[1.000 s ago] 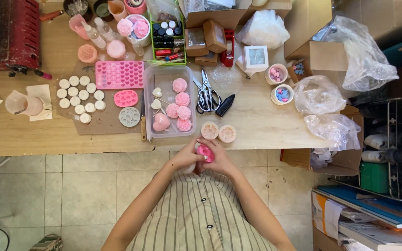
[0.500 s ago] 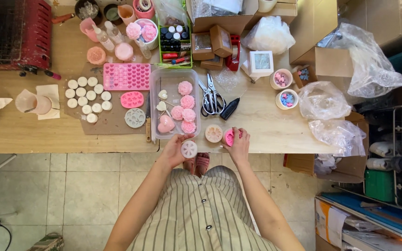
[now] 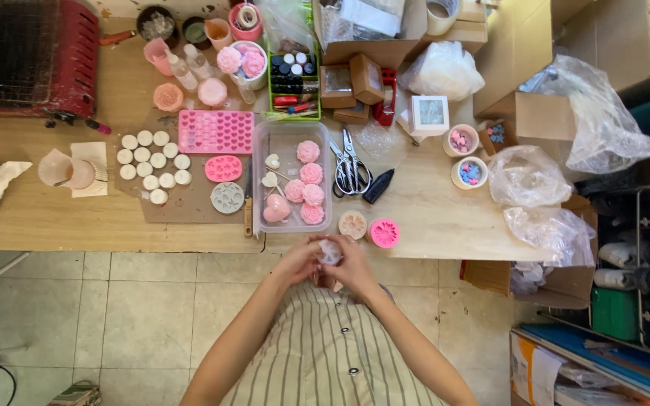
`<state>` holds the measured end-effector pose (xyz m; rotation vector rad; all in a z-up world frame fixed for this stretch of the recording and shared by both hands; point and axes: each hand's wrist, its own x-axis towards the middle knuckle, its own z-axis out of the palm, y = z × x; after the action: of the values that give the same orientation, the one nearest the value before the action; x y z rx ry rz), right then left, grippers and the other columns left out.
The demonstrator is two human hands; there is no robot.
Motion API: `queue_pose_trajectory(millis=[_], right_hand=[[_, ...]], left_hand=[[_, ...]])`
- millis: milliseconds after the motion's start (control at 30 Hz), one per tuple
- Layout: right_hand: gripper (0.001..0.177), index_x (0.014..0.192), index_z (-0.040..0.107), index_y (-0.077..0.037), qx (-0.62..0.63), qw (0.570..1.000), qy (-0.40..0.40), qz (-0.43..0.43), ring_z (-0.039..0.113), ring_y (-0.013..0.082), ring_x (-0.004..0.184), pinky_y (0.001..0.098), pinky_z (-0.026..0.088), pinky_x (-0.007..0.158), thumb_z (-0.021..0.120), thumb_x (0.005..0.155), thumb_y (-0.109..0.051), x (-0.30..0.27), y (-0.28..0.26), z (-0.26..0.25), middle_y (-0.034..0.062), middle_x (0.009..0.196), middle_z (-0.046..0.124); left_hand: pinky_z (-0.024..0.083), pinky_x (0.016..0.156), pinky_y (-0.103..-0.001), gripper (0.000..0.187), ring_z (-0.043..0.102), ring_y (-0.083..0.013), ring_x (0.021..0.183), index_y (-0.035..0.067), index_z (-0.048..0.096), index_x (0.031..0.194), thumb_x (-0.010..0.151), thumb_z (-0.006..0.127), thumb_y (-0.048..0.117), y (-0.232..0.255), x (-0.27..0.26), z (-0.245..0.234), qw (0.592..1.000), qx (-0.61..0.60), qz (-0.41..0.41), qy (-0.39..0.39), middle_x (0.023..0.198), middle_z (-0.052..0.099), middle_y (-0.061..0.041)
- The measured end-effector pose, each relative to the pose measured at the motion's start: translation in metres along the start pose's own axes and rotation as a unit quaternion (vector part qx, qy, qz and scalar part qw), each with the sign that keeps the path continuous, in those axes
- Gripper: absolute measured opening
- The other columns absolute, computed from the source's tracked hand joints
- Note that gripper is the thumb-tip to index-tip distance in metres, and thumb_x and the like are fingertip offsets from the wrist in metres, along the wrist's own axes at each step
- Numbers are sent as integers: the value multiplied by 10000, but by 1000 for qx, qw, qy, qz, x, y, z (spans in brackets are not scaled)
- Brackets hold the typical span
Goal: Gather candle molds and prepare a container for pouring wax.
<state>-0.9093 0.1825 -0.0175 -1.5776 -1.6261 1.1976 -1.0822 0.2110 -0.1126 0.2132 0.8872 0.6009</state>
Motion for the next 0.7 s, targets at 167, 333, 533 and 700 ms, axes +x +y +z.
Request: queue_pose_trajectory(millis=[167, 333, 533, 700], right_hand=[[733, 1340, 609, -66, -84, 988, 0, -132, 610, 369, 1195, 450, 495, 984, 867, 680, -253, 11, 8, -2, 184, 1305, 636], [637, 1360, 620, -110, 53, 971, -175, 155, 700, 245, 1014, 386, 542, 824, 781, 786, -334, -18, 47, -10, 136, 1256, 689], [520, 1418, 617, -97, 220, 905, -275, 240, 544, 164, 1379, 302, 360, 1173, 482, 1029, -414, -169, 244, -23, 62, 1503, 613], [474, 1415, 597, -79, 209, 937, -162, 229, 457, 227, 1422, 330, 304, 1187, 487, 1031, -333, -279, 309, -13, 110, 1541, 528]], left_hand=[[559, 694, -336, 384, 683, -199, 846, 86, 568, 1258, 890, 675, 64, 0, 1, -65, 992, 9, 70, 104, 1007, 684, -68], [528, 621, -272, 319, 638, -156, 780, 35, 624, 1188, 885, 631, -67, 32, 20, -242, 907, -154, 305, 245, 972, 689, -58], [561, 635, -296, 324, 633, -171, 764, 85, 680, 1142, 876, 654, -97, 106, 22, -271, 777, -299, 376, 406, 960, 705, -71], [572, 735, -359, 338, 660, -207, 893, 84, 625, 1169, 868, 658, -66, 116, 14, -209, 783, -119, 438, 424, 1085, 679, -65]])
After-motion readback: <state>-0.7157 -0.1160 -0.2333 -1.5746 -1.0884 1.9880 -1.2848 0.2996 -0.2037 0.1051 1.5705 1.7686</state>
